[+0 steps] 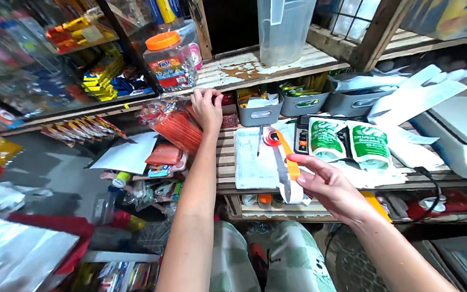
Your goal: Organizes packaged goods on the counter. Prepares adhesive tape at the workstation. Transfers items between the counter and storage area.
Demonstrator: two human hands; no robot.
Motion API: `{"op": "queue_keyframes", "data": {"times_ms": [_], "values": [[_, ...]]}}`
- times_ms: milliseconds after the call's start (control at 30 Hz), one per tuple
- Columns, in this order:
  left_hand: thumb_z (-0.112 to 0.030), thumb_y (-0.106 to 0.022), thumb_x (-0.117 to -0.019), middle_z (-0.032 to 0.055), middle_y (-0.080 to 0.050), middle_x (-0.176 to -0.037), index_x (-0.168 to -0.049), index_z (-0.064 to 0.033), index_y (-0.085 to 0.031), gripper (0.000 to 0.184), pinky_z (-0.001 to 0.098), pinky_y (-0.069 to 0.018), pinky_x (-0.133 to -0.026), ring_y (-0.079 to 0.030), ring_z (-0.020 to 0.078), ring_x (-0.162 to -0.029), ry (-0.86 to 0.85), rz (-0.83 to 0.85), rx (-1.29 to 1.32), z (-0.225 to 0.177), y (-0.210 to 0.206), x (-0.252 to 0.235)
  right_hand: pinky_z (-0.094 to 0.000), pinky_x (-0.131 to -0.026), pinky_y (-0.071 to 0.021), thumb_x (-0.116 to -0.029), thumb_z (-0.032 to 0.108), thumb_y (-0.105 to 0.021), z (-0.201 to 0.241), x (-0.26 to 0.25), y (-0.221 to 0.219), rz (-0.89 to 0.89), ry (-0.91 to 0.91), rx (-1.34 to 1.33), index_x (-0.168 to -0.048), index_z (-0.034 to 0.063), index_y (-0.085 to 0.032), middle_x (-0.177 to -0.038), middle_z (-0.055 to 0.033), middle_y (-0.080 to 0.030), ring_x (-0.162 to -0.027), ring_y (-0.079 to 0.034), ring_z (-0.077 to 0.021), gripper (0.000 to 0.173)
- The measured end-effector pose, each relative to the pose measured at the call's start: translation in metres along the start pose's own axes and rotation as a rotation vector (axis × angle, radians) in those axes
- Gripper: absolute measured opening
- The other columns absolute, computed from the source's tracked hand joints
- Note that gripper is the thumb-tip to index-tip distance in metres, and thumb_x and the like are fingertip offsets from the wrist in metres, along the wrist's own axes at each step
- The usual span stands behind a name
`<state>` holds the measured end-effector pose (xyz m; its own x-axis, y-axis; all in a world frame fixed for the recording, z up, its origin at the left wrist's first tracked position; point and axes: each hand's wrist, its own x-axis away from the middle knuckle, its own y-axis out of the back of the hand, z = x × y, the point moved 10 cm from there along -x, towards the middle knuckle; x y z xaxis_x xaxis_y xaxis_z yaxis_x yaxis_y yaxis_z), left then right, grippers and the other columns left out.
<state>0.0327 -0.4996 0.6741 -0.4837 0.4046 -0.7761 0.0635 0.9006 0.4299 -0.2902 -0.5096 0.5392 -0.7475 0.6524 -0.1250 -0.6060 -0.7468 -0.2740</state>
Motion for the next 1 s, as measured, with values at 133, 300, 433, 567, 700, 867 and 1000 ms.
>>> {"op": "queue_keyframes", "data": {"times_ms": [133,300,433,567,700,867,1000], "values": [[-0.017,-0.073,-0.0931,0.0181,-0.064,-0.113,-0.100,-0.0074,-0.076,0.013,0.0500,-0.0448,-0.102,-0.058,0.0357,-0.115,-0.009,0.000,-0.033,0.007,-0.007,-0.013,-0.0308,-0.087,-0.0620,-0.0906,0.013,-0.070,-0.001,0.010,0.008,0.004,-0.082,-0.122,-0.140,0.0069,-0.058,-0.138,-0.0124,-0.061,-0.108,-0.070,-0.0198,0.051],[-0.016,-0.086,-0.0808,0.0224,-0.061,-0.113,-0.109,0.0069,-0.062,0.043,0.0385,-0.0504,-0.089,-0.061,0.0280,-0.101,0.200,-0.082,0.165,0.026,0.001,-0.018,-0.0274,-0.084,-0.0624,-0.0898,0.014,-0.071,0.002,0.011,0.015,0.010,-0.087,-0.106,-0.140,0.0111,-0.060,-0.133,-0.0087,-0.064,-0.103,-0.071,-0.0151,0.051],[-0.011,-0.067,-0.0950,0.0153,-0.066,-0.098,-0.113,0.0067,-0.060,0.026,0.0336,-0.0537,-0.080,-0.065,0.0195,-0.089,0.169,-0.024,0.315,0.010,-0.003,0.009,-0.0268,-0.086,-0.0615,-0.0903,0.012,-0.068,0.002,0.008,0.018,-0.009,-0.074,-0.097,-0.141,0.0167,-0.060,-0.131,-0.0067,-0.066,-0.103,-0.071,-0.0135,0.052],[-0.024,-0.071,-0.0955,0.0242,-0.068,-0.106,-0.123,0.0067,-0.061,0.042,0.0547,-0.0560,-0.088,-0.068,0.0362,-0.098,0.149,0.741,0.199,-0.043,-0.078,0.104,-0.0290,-0.086,-0.0614,-0.0893,0.007,-0.065,-0.001,-0.005,0.007,-0.029,-0.083,-0.030,-0.142,0.0203,-0.056,-0.131,-0.0026,-0.065,-0.100,-0.070,-0.0134,0.055],[-0.015,-0.069,-0.0959,0.0290,-0.066,-0.112,-0.131,0.0071,-0.055,0.044,0.0597,-0.0537,-0.092,-0.067,0.0437,-0.105,0.297,0.983,-0.058,-0.034,-0.107,0.153,-0.0334,-0.074,-0.0615,-0.0930,-0.002,-0.065,-0.017,-0.033,-0.013,-0.046,-0.094,0.203,-0.146,0.0191,-0.049,-0.116,-0.0071,-0.069,-0.079,-0.070,-0.0149,0.059],[-0.017,-0.063,-0.0990,0.0216,-0.070,-0.107,-0.111,0.0039,-0.071,0.026,0.0548,-0.0517,-0.093,-0.067,0.0336,-0.103,0.413,0.928,0.016,-0.010,-0.055,0.145,-0.0464,-0.076,-0.0593,-0.0871,0.001,-0.075,-0.033,-0.068,-0.016,-0.025,0.078,0.826,-0.141,0.0085,-0.056,-0.134,-0.0167,-0.057,-0.089,-0.068,-0.0250,0.058],[-0.013,-0.065,-0.0989,0.0091,-0.063,-0.086,-0.106,0.0019,-0.058,0.018,0.0321,-0.0586,-0.065,-0.065,0.0145,-0.069,0.443,0.542,0.571,-0.020,-0.015,0.150,-0.0587,-0.095,-0.0474,-0.0870,0.010,-0.079,-0.032,-0.070,-0.017,-0.019,0.188,0.962,-0.132,0.0062,-0.066,-0.132,-0.0180,-0.063,-0.116,-0.058,-0.0400,0.047]]}}
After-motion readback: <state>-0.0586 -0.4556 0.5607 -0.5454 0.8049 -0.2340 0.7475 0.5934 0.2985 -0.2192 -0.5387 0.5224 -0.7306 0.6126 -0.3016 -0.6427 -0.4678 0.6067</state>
